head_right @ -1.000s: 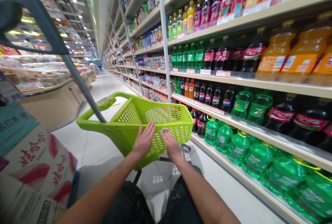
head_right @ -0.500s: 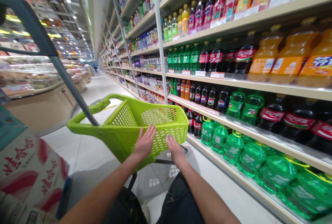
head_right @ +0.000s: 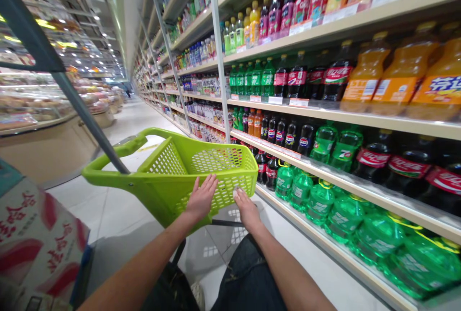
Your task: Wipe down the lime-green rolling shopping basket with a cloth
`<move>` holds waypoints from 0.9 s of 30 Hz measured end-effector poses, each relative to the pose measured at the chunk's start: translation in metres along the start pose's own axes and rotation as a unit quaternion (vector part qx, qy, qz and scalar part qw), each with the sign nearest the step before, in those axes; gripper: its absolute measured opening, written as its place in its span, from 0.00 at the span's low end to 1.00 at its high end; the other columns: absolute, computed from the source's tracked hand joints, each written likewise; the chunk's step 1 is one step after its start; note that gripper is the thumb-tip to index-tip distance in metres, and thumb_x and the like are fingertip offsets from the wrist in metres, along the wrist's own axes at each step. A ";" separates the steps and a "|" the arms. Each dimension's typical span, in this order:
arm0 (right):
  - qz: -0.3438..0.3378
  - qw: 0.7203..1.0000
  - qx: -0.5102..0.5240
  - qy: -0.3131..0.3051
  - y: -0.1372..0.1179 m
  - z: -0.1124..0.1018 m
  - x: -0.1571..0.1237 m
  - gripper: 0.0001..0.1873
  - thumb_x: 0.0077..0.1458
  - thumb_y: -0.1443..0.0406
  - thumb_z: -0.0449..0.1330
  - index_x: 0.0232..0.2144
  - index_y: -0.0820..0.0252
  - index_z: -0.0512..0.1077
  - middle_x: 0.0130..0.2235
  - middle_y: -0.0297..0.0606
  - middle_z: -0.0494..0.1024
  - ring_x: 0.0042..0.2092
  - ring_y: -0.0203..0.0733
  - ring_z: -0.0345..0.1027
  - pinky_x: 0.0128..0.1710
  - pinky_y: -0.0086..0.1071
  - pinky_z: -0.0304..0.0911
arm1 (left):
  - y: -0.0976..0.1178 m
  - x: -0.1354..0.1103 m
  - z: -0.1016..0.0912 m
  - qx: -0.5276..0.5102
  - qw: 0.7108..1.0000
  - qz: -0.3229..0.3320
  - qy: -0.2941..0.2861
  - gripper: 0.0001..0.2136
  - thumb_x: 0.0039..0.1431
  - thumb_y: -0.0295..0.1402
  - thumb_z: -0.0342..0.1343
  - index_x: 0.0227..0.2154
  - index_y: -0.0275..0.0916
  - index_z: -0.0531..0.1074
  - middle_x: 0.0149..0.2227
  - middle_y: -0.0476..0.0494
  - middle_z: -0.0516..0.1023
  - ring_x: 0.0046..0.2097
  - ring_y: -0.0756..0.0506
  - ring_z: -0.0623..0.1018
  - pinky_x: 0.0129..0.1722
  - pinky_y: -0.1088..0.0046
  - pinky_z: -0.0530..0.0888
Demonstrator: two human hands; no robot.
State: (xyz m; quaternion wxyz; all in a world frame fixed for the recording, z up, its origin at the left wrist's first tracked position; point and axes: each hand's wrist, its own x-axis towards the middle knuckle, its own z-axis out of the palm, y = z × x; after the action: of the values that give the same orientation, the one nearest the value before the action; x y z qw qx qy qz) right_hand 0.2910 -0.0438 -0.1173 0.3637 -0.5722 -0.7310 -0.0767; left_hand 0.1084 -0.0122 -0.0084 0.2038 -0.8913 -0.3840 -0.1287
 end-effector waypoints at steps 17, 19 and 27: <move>0.019 0.991 0.002 0.133 0.033 -0.030 0.014 0.28 0.51 0.77 0.43 0.54 0.60 0.59 0.58 0.41 0.57 0.60 0.40 0.45 0.58 0.42 0.50 | -0.006 0.003 -0.007 -0.037 0.995 -0.073 -0.059 0.28 0.48 0.20 0.38 0.56 0.30 0.53 0.61 0.38 0.49 0.62 0.42 0.49 0.58 0.50 0.47; 0.033 0.985 0.005 0.167 0.040 -0.037 0.027 0.26 0.53 0.74 0.43 0.55 0.60 0.58 0.59 0.42 0.56 0.60 0.41 0.45 0.58 0.43 0.48 | -0.005 0.003 -0.006 -0.036 0.995 -0.076 -0.061 0.28 0.48 0.20 0.38 0.56 0.30 0.53 0.61 0.38 0.49 0.62 0.42 0.49 0.58 0.50 0.47; 0.077 0.993 0.017 0.085 0.048 -0.016 -0.010 0.24 0.51 0.75 0.44 0.48 0.59 0.66 0.52 0.42 0.67 0.55 0.42 0.57 0.52 0.41 0.59 | -0.013 -0.003 -0.010 -0.016 0.996 -0.064 -0.058 0.28 0.49 0.21 0.38 0.56 0.33 0.53 0.61 0.41 0.50 0.62 0.44 0.50 0.58 0.51 0.47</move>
State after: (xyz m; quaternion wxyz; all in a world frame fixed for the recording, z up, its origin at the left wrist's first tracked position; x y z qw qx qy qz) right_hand 0.3421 -0.0437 -0.1266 0.4395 -0.6119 -0.6522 -0.0841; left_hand 0.0960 -0.0106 0.0023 0.1581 -0.8739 -0.4495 -0.0964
